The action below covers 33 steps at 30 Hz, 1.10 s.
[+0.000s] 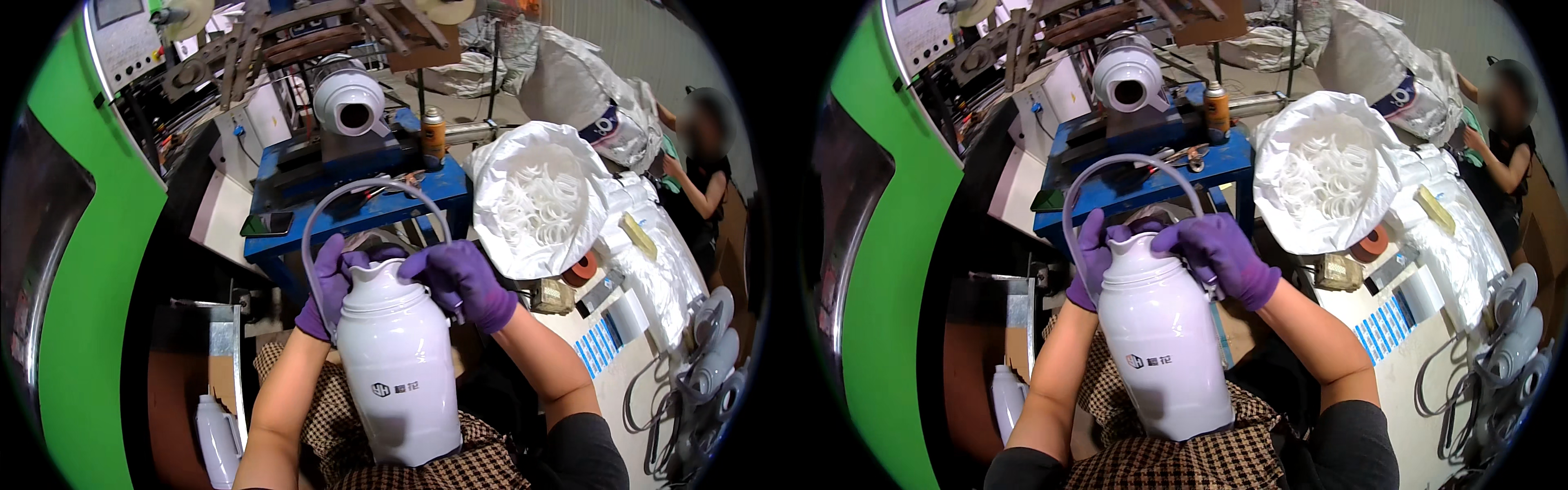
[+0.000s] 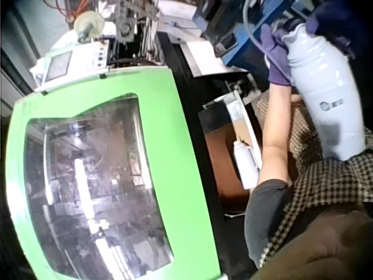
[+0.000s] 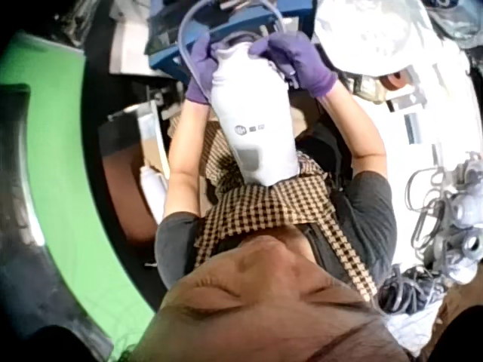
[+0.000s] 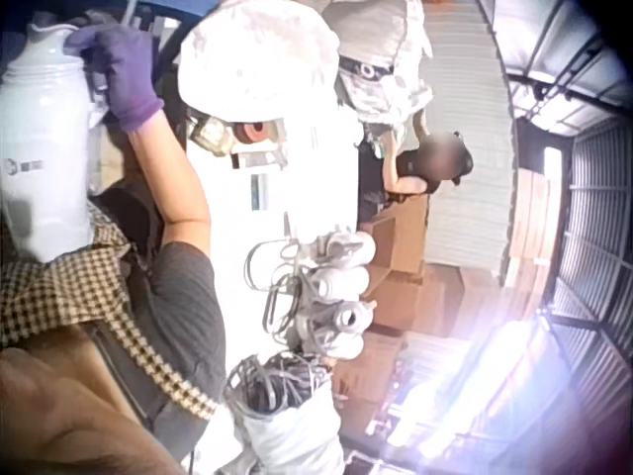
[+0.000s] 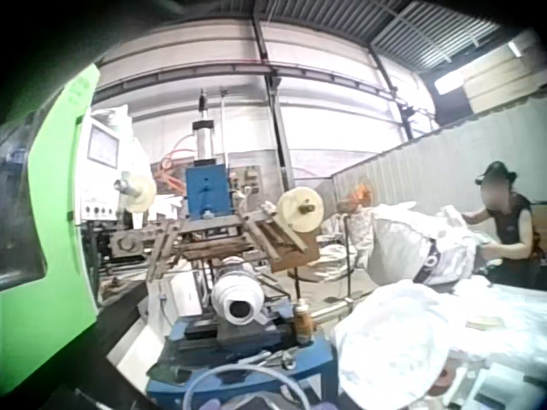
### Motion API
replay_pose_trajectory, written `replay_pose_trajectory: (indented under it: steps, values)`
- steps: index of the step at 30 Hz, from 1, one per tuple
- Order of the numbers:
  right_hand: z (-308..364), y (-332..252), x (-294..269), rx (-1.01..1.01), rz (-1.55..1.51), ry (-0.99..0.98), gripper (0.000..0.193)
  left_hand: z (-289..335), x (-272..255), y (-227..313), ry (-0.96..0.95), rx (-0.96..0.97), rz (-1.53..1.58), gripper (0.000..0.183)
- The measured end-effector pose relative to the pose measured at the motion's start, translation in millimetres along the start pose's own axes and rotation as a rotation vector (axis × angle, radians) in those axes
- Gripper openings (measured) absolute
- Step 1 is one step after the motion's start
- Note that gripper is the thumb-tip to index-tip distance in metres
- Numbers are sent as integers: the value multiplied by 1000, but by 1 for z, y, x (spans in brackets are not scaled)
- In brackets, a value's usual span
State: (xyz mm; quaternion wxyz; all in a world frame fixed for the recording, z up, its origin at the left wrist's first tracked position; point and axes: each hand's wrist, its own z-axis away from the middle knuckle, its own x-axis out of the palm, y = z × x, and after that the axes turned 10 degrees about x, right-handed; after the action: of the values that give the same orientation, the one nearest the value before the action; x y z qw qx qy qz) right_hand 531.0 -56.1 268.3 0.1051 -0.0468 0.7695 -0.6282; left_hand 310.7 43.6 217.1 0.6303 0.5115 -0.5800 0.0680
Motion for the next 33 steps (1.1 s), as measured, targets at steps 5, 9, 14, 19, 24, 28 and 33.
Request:
replay_pose_trajectory:
  steps: [5, 9, 14, 19, 24, 28, 33]
  values:
    - [10, 19, 6, -25, -93, 96, 28, -1, 31, -5, 104, -48, -112, 73]
    - [9, 18, -2, -1031, 621, 111, 36, -13, 8, -13, -64, 17, -282, 63]
    - [6, 37, 10, -393, 545, 584, 15, -22, 35, -29, -95, -9, -205, 62]
    - [3, 61, -10, -193, -535, 207, 53, -31, 11, -42, 36, -44, -162, 69]
    - [22, 77, -53, 52, -672, -76, 56, -48, 10, -71, 132, -29, 61, 67]
    - [26, 145, -101, 157, -173, 121, 45, -51, -48, -96, 323, 255, -171, 59]
    - [131, 168, -194, 222, 1036, 702, 46, 64, -65, -57, 242, 428, 159, 32]
